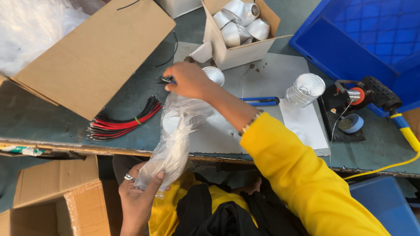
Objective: The person solders wires onto small LED components on the workbench using a soldering iron, then wraps reflector cups in plastic bags, twists and ties the bags closed, and places the bagged cups into a cardboard box, handling several cups one at a time.
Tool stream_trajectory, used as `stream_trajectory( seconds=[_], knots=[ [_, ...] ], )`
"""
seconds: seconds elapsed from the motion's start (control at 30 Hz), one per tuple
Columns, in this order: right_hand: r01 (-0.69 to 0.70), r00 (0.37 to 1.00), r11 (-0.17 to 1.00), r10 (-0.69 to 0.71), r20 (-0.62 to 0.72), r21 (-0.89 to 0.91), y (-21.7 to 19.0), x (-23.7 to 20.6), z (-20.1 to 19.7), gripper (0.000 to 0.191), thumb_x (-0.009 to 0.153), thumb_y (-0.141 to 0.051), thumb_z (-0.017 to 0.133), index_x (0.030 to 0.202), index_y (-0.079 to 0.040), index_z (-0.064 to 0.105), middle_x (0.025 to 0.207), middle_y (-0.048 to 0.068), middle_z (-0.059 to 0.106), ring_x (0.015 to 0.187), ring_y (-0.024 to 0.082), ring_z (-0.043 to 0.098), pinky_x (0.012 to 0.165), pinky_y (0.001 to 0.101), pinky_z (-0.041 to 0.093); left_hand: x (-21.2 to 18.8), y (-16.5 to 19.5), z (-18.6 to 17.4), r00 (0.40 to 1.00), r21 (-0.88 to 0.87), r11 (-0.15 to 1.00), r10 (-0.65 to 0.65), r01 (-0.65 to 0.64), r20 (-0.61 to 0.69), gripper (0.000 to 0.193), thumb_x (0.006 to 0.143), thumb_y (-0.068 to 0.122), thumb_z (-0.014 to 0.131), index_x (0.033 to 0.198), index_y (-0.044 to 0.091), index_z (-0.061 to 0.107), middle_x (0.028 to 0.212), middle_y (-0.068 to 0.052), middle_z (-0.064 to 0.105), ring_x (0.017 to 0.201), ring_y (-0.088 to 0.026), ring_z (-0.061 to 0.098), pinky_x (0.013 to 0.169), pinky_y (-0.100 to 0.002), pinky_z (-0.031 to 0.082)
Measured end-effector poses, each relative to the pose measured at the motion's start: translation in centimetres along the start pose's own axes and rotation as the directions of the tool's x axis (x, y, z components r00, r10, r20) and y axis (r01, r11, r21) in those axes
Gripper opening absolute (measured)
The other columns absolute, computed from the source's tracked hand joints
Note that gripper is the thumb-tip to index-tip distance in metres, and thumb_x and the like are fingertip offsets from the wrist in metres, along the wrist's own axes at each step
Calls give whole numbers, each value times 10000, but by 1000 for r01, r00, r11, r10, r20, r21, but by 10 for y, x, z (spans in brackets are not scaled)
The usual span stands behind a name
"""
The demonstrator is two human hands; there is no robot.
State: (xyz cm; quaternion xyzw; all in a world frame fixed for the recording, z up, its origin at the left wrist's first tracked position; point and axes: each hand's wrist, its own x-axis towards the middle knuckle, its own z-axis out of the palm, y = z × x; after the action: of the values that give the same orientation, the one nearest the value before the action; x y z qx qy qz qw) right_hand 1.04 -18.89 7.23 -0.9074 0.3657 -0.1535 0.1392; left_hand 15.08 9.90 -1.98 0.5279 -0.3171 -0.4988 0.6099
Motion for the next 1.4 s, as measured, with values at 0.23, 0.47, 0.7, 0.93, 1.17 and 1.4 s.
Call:
stream_trajectory(
  seconds=[0.23, 0.47, 0.7, 0.93, 1.17, 1.4],
  knots=[
    [-50, 969, 586, 226, -103, 808, -12, -115, -40, 549, 989, -371, 710, 1420, -50, 596, 1330, 94, 692, 1303, 187, 630, 1090, 355, 504, 1, 7, 15, 995, -92, 992, -84, 89, 55, 310, 851, 32, 737, 1124, -82, 646, 951, -161, 743, 732, -195, 730, 597, -337, 623],
    [-42, 994, 368, -79, 77, 929, -30, -200, -22, 876, 875, -523, 747, 1510, -43, 382, 1429, 76, 559, 1344, 152, 512, 1137, 307, 362, 5, 11, 52, 954, -73, 991, -90, 115, 286, 284, 843, 40, 759, 1063, -18, 590, 934, -118, 738, 753, -172, 749, 647, -284, 616],
    [-324, 895, 119, 359, 263, 938, -14, -236, 10, 347, 915, -175, 794, 1158, 56, 704, 1085, 95, 754, 991, 152, 703, 878, 321, 571, -3, 7, 93, 908, 30, 1000, -6, -7, 419, 192, 914, 118, 756, 1047, 8, 671, 955, -26, 706, 865, -41, 605, 775, -219, 516],
    [-150, 872, 74, 480, 97, 986, 9, -256, 13, 269, 960, -154, 738, 1127, 56, 720, 1072, 106, 760, 980, 149, 703, 887, 319, 566, -2, 3, 108, 920, -9, 1000, -20, 26, 391, 189, 973, 181, 722, 958, 19, 625, 867, 5, 665, 797, -34, 556, 714, -214, 477],
    [-37, 796, 98, 605, -30, 994, 30, -274, 8, 230, 978, -154, 721, 1101, 40, 716, 1039, 84, 740, 950, 150, 687, 865, 308, 553, -1, 11, 127, 888, 82, 995, 7, -50, 460, 241, 982, 218, 745, 944, 25, 606, 830, 21, 624, 759, -20, 525, 654, -234, 461],
    [-102, 768, 467, 598, -229, 878, 46, -256, 18, 214, 1021, -143, 703, 1109, 52, 718, 1003, 45, 701, 898, 125, 627, 784, 284, 513, 46, 28, 130, 813, 652, 503, 470, -567, 345, 392, 881, 232, 820, 1206, 48, 699, 742, -126, 635, 590, -271, 632, 569, -366, 506]
  ],
)
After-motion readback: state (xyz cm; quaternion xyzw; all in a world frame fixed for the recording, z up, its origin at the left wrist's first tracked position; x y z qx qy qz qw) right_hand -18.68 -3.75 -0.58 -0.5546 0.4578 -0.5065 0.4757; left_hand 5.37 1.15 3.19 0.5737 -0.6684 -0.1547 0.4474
